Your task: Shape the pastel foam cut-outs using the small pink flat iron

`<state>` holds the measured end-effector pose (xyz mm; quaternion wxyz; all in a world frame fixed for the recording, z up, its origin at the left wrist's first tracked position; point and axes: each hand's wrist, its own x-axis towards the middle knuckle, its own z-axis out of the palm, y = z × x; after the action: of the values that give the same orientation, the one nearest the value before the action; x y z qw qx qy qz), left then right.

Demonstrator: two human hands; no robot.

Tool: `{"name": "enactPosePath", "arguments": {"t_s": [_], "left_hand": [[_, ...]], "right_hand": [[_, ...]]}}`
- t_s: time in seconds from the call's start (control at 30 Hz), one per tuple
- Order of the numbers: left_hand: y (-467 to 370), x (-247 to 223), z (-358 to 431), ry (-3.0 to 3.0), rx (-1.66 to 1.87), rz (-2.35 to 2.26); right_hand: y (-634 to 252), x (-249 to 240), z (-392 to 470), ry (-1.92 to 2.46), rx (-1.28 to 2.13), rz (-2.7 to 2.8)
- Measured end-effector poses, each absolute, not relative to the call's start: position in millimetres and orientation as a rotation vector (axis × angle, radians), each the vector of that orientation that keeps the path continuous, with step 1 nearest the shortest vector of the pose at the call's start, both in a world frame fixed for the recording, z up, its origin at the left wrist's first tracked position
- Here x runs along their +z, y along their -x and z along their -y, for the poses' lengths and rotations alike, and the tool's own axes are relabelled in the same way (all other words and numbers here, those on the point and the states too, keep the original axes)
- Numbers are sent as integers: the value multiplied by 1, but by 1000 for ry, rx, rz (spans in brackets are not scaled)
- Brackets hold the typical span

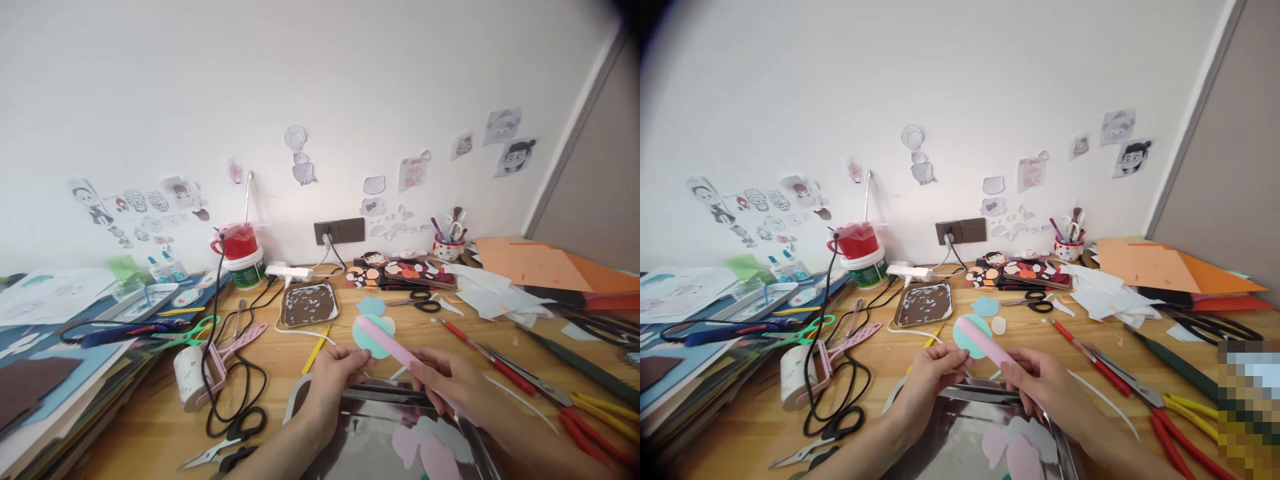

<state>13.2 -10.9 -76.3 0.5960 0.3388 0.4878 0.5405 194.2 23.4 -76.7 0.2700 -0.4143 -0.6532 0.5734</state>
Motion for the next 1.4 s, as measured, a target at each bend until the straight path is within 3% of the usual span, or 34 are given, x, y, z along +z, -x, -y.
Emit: {"name": "enactPosePath", "arguments": {"t_s": [0.67, 1.4], "left_hand": [[-15, -74, 14, -860, 1133, -1176], [-14, -75, 14, -860, 1169, -1191]], "right_hand": [[-196, -48, -7, 1160, 1430, 1902], [-197, -51, -7, 1128, 1471, 1844]]}}
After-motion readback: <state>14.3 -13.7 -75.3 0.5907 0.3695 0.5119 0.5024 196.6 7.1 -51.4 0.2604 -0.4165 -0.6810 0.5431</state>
